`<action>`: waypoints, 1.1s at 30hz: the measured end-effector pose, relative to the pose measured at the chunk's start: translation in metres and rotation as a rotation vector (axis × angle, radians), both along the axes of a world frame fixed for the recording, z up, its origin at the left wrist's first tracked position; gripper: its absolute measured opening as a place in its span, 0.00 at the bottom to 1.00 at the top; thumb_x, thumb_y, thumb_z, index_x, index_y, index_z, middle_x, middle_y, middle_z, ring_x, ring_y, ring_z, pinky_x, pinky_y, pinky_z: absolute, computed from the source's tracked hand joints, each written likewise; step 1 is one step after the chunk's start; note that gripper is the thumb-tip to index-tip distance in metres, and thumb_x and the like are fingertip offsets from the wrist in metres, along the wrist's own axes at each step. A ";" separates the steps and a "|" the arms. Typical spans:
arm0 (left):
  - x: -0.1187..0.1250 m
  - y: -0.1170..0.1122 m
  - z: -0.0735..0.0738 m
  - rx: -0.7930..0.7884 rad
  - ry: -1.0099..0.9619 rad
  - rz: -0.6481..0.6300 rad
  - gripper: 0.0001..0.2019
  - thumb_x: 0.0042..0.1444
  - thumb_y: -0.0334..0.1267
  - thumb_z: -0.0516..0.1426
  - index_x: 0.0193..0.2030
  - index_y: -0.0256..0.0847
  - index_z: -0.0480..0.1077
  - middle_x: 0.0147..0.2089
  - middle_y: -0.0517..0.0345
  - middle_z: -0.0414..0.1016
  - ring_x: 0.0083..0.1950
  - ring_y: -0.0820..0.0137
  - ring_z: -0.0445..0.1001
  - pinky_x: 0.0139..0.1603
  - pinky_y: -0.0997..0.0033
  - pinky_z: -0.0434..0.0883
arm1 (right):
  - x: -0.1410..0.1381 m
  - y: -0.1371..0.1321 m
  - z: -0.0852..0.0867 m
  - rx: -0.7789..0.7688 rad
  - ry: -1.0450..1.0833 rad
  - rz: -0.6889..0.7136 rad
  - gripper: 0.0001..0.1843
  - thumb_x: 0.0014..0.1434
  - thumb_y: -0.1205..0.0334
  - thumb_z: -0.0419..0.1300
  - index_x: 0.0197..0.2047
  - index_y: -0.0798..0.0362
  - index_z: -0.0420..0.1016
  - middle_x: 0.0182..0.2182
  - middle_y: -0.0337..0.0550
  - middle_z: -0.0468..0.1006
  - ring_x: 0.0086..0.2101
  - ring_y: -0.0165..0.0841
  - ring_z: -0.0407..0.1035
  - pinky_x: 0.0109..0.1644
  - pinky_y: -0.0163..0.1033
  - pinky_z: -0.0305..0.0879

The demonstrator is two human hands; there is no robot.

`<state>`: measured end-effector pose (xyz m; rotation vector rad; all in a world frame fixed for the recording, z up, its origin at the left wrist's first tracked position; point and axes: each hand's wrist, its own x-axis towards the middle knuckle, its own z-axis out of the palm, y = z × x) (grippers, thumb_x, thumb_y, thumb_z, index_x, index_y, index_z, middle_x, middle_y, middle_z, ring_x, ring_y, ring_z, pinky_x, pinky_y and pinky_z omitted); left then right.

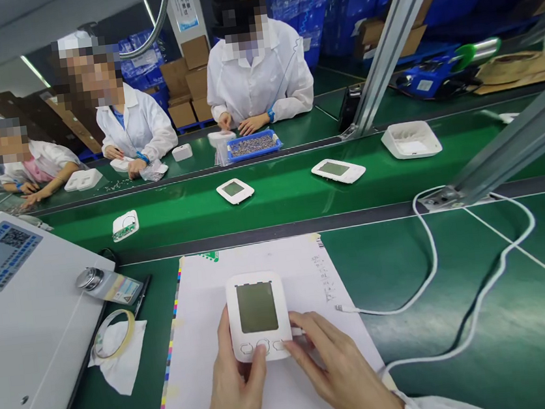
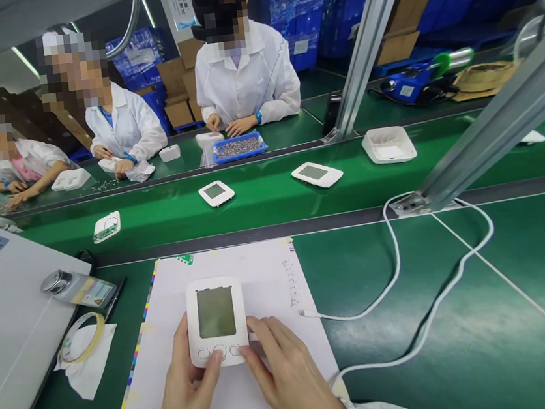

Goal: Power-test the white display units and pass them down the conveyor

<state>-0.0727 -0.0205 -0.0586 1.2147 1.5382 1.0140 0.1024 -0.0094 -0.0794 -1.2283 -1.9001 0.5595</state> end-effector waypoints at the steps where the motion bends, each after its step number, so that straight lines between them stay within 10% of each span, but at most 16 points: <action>1: 0.000 0.000 0.001 -0.003 0.011 0.002 0.35 0.64 0.53 0.57 0.72 0.42 0.51 0.66 0.43 0.71 0.62 0.52 0.75 0.51 0.62 0.78 | 0.001 0.000 0.001 0.003 -0.013 0.000 0.15 0.76 0.53 0.44 0.54 0.50 0.66 0.35 0.48 0.80 0.32 0.41 0.78 0.33 0.45 0.79; 26: -0.004 -0.001 -0.007 0.000 -0.093 0.017 0.40 0.61 0.52 0.60 0.75 0.43 0.48 0.65 0.44 0.72 0.59 0.52 0.75 0.41 0.67 0.80 | 0.004 -0.001 0.001 0.021 0.037 0.023 0.12 0.75 0.57 0.48 0.54 0.51 0.67 0.35 0.46 0.80 0.31 0.40 0.77 0.33 0.45 0.77; 33: -0.007 -0.008 -0.003 -0.127 -0.170 -0.035 0.35 0.67 0.57 0.52 0.76 0.50 0.47 0.59 0.48 0.73 0.32 0.71 0.71 0.32 0.74 0.75 | 0.005 0.000 0.000 -0.004 0.043 0.012 0.12 0.75 0.57 0.48 0.53 0.52 0.67 0.35 0.47 0.79 0.32 0.40 0.77 0.33 0.45 0.77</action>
